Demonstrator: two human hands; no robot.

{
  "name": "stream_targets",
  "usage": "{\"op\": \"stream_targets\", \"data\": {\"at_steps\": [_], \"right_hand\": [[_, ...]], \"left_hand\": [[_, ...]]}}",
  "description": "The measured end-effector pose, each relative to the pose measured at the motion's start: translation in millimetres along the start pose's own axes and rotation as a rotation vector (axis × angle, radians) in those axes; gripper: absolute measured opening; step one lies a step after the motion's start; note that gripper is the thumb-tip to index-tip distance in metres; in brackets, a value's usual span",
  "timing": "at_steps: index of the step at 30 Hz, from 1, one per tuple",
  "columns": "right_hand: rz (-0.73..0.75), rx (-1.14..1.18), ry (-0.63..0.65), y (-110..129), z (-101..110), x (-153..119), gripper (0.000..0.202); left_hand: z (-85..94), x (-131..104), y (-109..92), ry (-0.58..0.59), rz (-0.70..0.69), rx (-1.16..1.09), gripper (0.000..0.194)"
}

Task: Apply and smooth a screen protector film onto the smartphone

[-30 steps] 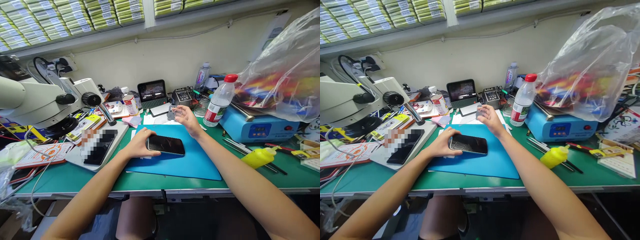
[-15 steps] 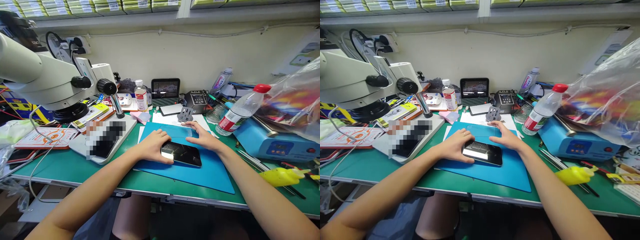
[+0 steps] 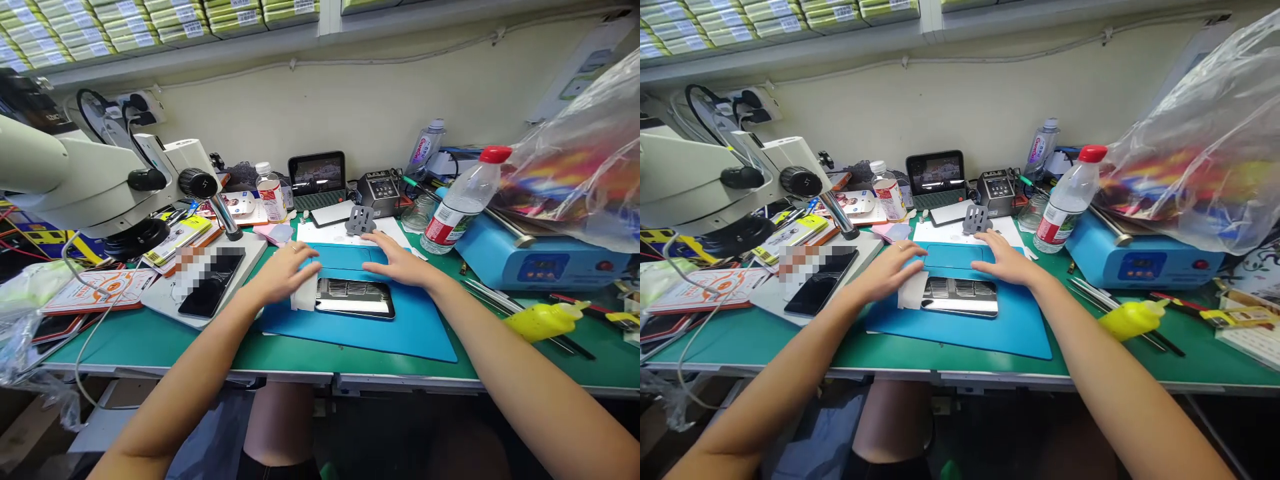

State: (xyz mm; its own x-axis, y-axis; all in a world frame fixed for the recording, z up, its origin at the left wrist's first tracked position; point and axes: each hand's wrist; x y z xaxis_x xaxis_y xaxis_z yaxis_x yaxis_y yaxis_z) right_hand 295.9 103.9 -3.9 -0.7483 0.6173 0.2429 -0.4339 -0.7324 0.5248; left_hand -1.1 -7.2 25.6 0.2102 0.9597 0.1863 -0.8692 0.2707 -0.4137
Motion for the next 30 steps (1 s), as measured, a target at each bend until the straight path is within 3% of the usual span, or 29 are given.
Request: {"op": "stream_targets", "data": {"at_steps": [3, 7, 12, 17, 22, 27, 28, 30], "right_hand": [[0.089, -0.018, -0.082, -2, 1, 0, 0.067], [0.14, -0.049, -0.162, -4, 0, 1, 0.054], [0.166, -0.056, -0.185, -4, -2, 1, 0.052], [0.173, -0.046, -0.198, -3, -1, -1, 0.05], [0.183, -0.039, -0.194, -1, -1, -1, 0.048], [0.175, -0.046, -0.19, 0, -1, -2, 0.048], [0.176, -0.047, -0.19, 0, -1, -2, 0.048], [0.176, -0.05, -0.188, -1, -1, -2, 0.047]], "left_hand": [[8.4, -8, 3, -0.013, 0.112, 0.097, 0.038], [-1.4, -20, -1, -0.01, 0.208, 0.185, 0.029], [-16.6, -24, -6, -0.061, 0.325, 0.132, 0.022], [-6.7, -29, -15, -0.147, 0.378, 0.019, 0.028], [11.6, -36, -33, -0.297, 0.286, -0.09, 0.027], [7.4, -34, -44, -0.611, 0.095, 0.006, 0.012], [2.8, -36, -45, -0.632, 0.069, 0.017, 0.011], [-9.4, -42, -47, -0.525, 0.017, 0.042, 0.01]]}}
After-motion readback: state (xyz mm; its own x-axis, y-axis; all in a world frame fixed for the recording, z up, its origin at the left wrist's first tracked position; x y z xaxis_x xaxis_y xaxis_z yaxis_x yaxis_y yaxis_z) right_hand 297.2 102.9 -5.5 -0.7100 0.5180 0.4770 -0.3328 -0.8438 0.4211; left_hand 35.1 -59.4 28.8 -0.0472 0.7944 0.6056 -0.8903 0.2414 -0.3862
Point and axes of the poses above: each hand's wrist, its own x-axis towards the middle knuckle, its own z-axis out of the back of the hand, y = z × x, and after that the axes turned 15 degrees about z, right-handed
